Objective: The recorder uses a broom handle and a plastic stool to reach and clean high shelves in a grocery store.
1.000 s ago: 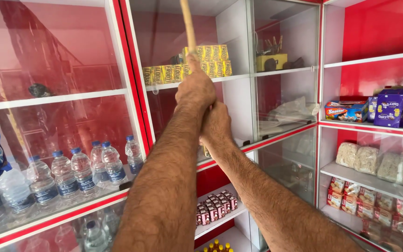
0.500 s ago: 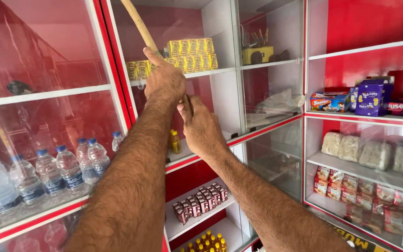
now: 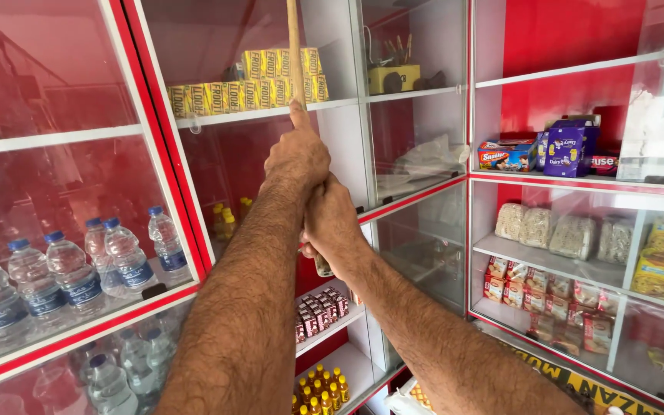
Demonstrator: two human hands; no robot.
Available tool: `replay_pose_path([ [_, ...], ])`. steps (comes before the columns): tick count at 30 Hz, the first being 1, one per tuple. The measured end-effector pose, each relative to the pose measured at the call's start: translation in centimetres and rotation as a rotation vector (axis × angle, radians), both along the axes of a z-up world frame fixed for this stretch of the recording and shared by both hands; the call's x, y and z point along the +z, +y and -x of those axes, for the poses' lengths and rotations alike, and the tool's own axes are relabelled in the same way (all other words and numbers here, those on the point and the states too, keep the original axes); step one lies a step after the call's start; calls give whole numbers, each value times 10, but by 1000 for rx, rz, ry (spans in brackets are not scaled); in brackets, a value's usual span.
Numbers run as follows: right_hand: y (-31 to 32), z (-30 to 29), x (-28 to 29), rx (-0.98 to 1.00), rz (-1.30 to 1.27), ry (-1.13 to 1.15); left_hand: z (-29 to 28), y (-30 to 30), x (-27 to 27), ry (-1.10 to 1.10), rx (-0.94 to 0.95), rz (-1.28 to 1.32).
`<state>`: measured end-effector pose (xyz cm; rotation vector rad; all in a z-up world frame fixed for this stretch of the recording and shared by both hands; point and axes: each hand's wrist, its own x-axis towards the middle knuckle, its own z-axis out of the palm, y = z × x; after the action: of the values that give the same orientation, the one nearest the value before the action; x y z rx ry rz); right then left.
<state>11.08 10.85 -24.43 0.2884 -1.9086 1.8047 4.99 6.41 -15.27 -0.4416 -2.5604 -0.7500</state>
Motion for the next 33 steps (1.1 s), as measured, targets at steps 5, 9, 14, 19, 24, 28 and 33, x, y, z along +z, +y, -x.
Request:
replay_pose_path([
  [5,-5,9,3,-159,-225,61,-13,-14,0,11,35,-79],
  [9,-9,0,12,-217,-343,66,-5,-24,3,69,45,-131],
  [14,-4,5,9,-275,-500,177,1,-31,10,155,125,-247],
  [19,-4,-12,15,-235,-344,23,-9,-33,14,183,92,-302],
  [24,10,-13,14,-27,-97,23,1,-24,25,178,42,-344],
  [28,6,-26,24,28,-15,31,3,-16,33,177,-28,-415],
  [33,3,-21,32,150,107,63,-5,-11,46,155,-203,-557],
])
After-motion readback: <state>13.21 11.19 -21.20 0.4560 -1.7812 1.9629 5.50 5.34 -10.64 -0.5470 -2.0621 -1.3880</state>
